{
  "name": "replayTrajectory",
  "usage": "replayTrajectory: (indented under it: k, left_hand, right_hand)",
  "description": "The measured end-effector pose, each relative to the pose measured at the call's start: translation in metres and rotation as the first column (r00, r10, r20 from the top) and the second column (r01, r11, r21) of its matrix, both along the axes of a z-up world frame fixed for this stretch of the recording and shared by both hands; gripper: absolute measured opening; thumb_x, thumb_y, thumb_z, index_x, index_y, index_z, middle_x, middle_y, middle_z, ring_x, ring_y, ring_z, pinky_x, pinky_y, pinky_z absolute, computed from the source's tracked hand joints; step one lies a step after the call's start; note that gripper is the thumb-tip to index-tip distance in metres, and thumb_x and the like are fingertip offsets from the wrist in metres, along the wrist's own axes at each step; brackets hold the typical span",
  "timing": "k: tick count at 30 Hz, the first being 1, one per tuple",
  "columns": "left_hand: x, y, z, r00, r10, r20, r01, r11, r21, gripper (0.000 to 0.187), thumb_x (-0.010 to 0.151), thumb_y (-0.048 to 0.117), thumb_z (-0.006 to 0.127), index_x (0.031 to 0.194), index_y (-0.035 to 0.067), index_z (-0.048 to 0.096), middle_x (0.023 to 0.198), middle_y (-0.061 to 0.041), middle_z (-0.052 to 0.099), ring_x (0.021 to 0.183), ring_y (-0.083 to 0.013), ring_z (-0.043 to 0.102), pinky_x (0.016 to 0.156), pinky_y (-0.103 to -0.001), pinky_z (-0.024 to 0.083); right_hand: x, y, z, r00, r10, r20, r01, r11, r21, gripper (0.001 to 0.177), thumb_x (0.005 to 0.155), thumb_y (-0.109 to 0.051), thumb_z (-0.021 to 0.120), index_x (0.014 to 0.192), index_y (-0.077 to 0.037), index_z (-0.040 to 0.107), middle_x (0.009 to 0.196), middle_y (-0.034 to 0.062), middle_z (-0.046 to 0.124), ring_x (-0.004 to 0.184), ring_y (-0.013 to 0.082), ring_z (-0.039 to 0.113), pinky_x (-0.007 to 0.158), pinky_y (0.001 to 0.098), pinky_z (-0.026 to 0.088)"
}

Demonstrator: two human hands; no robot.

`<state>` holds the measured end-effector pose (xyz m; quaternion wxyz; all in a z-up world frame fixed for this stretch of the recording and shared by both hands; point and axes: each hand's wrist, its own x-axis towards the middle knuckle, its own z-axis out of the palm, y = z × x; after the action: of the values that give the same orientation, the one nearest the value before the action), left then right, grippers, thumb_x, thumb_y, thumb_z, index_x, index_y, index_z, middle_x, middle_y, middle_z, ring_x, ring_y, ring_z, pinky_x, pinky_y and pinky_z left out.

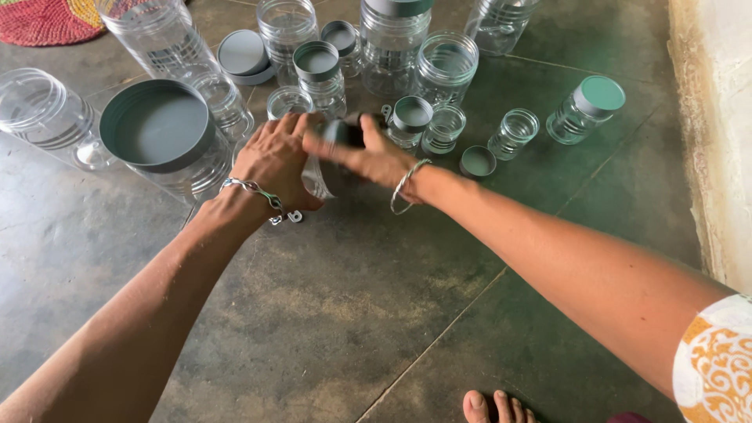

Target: The person wipes the exterior of multiple clear plastic containers with gray lids using a dark cloth. They handle each container one at a time, rotating it to wipe different sides, then place it back on the floor among other containers.

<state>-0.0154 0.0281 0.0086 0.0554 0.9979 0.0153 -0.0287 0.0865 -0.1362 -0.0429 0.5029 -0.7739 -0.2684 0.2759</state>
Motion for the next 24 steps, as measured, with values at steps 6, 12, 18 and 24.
replayTrajectory:
  k: [6,12,18,24]
  left_hand:
    - [-0.003,-0.001,-0.006,0.997,-0.066,0.043,0.064,0.997,0.047,0.132,0.047,0.036,0.102,0.153,0.01,0.029,0.144,-0.014,0.047,0.136,-0.0338,0.044,0.12,-0.042,0.032]
    - [0.004,0.001,-0.004,0.987,-0.039,-0.158,0.056,0.993,0.103,0.137,0.046,0.039,0.104,0.157,0.012,0.028,0.152,-0.012,0.044,0.138,-0.0314,0.042,0.116,-0.041,0.034]
    - [0.01,0.009,-0.021,0.971,-0.049,-0.234,0.167,0.841,0.515,0.106,0.066,0.035,0.093,0.152,0.009,0.038,0.146,-0.012,0.05,0.139,-0.0319,0.045,0.116,-0.05,0.032]
    - [0.031,-0.012,-0.043,0.997,-0.078,-0.017,0.067,0.691,0.72,0.057,0.093,0.034,0.065,0.144,0.012,0.05,0.142,-0.016,0.052,0.139,-0.038,0.041,0.117,-0.063,0.014]
  right_hand:
    - [-0.003,-0.004,-0.001,0.891,0.04,-0.451,-0.044,0.999,0.002,0.133,0.049,-0.082,0.075,0.144,0.005,0.04,0.133,0.0274,0.06,0.114,0.0367,0.07,0.093,0.0506,0.06]
    - [-0.002,-0.012,-0.006,0.917,0.207,0.341,-0.193,0.978,-0.076,0.114,0.06,-0.063,0.087,0.142,-0.002,0.038,0.135,0.0241,0.056,0.124,0.0354,0.06,0.104,0.0437,0.053]
    - [-0.007,-0.017,-0.009,0.325,0.335,0.884,-0.139,0.942,-0.306,0.122,0.053,-0.054,0.099,0.14,0.003,0.036,0.135,0.0302,0.04,0.124,0.0471,0.047,0.105,0.0503,0.047]
    - [-0.005,-0.006,-0.021,0.533,0.142,0.834,0.025,0.983,-0.183,0.132,0.046,-0.057,0.101,0.143,0.004,0.034,0.137,0.0261,0.04,0.129,0.0448,0.043,0.111,0.0518,0.038]
